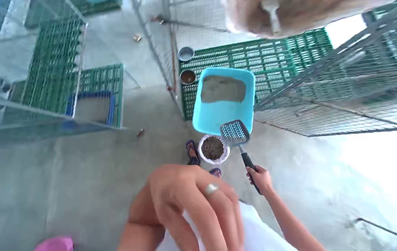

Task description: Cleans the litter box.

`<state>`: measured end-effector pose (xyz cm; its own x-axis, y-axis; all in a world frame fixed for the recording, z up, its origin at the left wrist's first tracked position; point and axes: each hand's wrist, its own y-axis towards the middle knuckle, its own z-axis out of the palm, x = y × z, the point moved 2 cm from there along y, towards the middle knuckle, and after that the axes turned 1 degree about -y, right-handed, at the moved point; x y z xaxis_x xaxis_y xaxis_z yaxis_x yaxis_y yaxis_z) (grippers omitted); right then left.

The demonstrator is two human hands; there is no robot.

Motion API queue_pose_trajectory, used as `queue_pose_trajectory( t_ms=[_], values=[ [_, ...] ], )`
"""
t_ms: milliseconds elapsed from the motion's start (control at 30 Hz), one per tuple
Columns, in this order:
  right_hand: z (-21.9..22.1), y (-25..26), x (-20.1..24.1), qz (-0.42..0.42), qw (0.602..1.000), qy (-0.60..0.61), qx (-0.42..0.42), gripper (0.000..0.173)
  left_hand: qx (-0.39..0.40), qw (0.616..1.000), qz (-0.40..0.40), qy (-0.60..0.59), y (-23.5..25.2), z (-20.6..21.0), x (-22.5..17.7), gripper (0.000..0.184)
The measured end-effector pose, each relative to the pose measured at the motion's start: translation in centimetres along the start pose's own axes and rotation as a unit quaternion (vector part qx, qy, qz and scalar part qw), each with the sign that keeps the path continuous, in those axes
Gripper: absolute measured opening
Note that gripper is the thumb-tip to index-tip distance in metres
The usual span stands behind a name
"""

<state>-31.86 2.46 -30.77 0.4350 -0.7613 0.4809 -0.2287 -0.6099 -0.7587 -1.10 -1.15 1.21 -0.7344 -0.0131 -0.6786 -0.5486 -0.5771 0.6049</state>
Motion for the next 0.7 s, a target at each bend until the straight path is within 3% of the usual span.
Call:
queue_pose_trajectory(
  t_ms=[67,100,133,167,233,267,333,400,467,533,700],
  values=[
    [0.1,1.8,1.9,-0.006,1.000,0.004,0.003,0.038,-0.018,0.997,-0.069,-0.017,-1.9,-6.3,4.7,0.027],
    [0.2,3.1,3.0,-0.012,1.000,-0.005,0.003,0.047,-0.070,0.989,-0.133,-0.008,-3.4,-10.3,7.9,0.033],
    [0.3,4.6,4.4,-0.011,1.000,-0.019,0.006,0.054,-0.171,0.958,-0.231,0.020,-5.4,-14.2,11.5,0.038],
    [0.6,6.3,5.8,-0.006,0.999,-0.033,0.013,0.056,-0.292,0.887,-0.355,0.056,-7.6,-17.8,15.4,0.039],
    [2.1,10.0,8.5,0.006,0.997,-0.060,0.039,0.053,-0.495,0.686,-0.529,0.062,-12.1,-23.8,23.6,0.043],
    [3.3,11.8,9.8,0.006,0.995,-0.079,0.056,0.051,-0.574,0.606,-0.548,0.046,-14.6,-26.0,27.3,0.050],
    [6.0,14.6,12.4,0.005,0.990,-0.107,0.087,0.050,-0.674,0.521,-0.523,-0.019,-18.3,-28.9,32.4,0.063],
    [9.0,16.3,14.4,-0.002,0.986,-0.121,0.113,0.048,-0.735,0.482,-0.469,-0.086,-20.0,-30.7,35.6,0.064],
    [11.6,17.3,16.1,0.000,0.984,-0.121,0.134,0.044,-0.772,0.451,-0.435,-0.103,-21.6,-32.1,38.0,0.054],
    [13.0,18.3,18.6,0.021,0.982,-0.119,0.143,0.041,-0.757,0.438,-0.482,-0.046,-23.3,-33.0,39.7,0.039],
    [13.2,24.7,27.4,0.048,0.994,-0.010,0.102,0.035,-0.653,0.464,-0.598,-0.024,-24.2,-33.6,38.6,0.035]
  ],
)
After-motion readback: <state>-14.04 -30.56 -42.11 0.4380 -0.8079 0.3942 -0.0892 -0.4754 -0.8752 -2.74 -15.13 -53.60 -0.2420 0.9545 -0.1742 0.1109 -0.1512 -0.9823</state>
